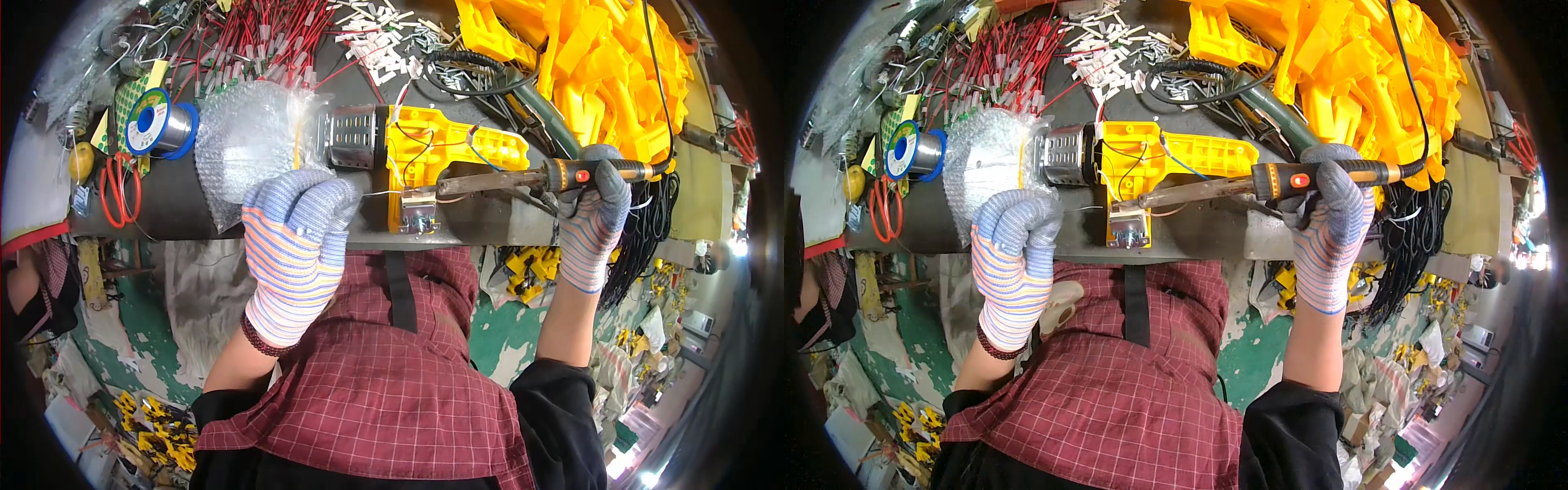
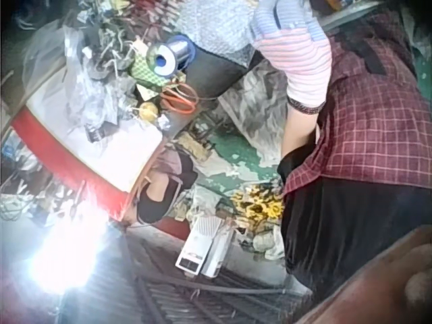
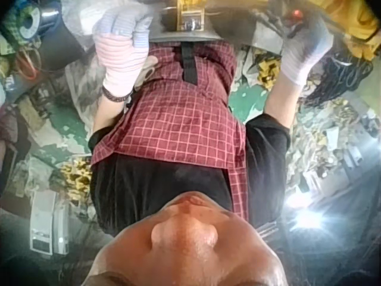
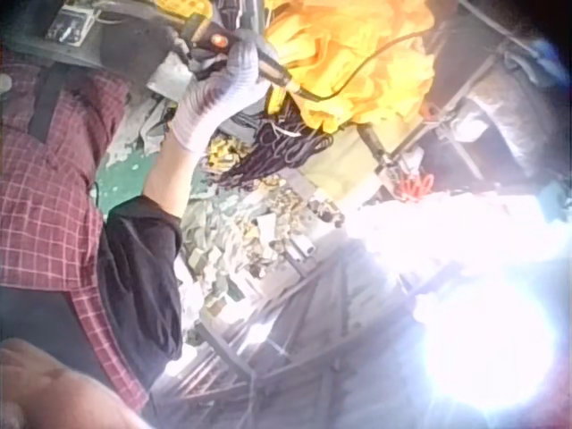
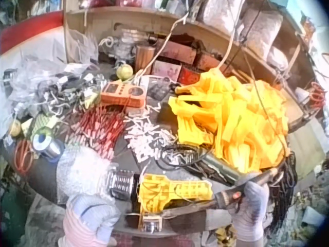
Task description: Assembling components into a yellow handheld electronic device using a screwdriver and soldering iron.
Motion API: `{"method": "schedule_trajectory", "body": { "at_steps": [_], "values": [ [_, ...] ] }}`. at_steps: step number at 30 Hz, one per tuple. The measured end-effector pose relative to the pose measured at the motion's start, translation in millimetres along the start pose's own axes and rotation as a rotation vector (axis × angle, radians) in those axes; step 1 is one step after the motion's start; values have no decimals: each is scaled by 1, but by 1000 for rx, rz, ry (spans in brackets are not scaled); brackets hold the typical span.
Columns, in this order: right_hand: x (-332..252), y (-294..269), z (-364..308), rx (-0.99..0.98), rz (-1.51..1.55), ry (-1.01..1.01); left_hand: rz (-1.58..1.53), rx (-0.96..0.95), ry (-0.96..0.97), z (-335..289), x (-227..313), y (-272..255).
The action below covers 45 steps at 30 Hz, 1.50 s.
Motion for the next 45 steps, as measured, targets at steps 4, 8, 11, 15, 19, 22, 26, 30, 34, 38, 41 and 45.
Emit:
{"method": "schedule_trajectory", "body": {
  "at_steps": [4, 8, 11, 15, 19, 22, 26, 30, 34, 38, 41, 45],
  "values": [
    [10, -3, -2, 72, 44, 72, 80, -23, 28, 0, 0, 5],
    [8, -6, -2, 24, 43, 46, 44, -46, 74, 5, 2, 7],
    [2, -9, -2, 28, 39, -11, 20, -54, 90, 8, 4, 6],
    [5, -1, -1, -53, 136, 44, 25, -62, 86, 9, 3, 8],
    [3, 6, -4, -61, 123, 98, 22, -89, 108, 12, 5, 10],
    [-3, 12, -3, -81, 75, 23, 26, -105, 127, 12, 6, 11],
    [-5, 10, -3, -53, 29, 41, 29, -121, 138, 14, 9, 11],
    [-1, 7, -2, 13, 48, 58, 39, -122, 139, 15, 9, 12],
    [-3, 9, -2, 28, 18, 68, 44, -109, 162, 15, 9, 13],
    [-7, 7, -1, 51, -64, 54, 37, -136, 175, 18, 11, 13],
    [-7, 13, -2, 56, -90, 92, 38, -118, 190, 18, 12, 14],
    [-7, 13, -4, 61, -99, 99, 31, -140, 201, 19, 13, 17]
  ]
}}
Point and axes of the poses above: each hand's wrist, its own z-axis towards the middle knuckle, its own y-axis out of the palm, x = y × z, the point moved 9 cm from there along z, towards the middle knuckle, and after that the axes turned 5 degrees about -x, right-handed, at the moved point
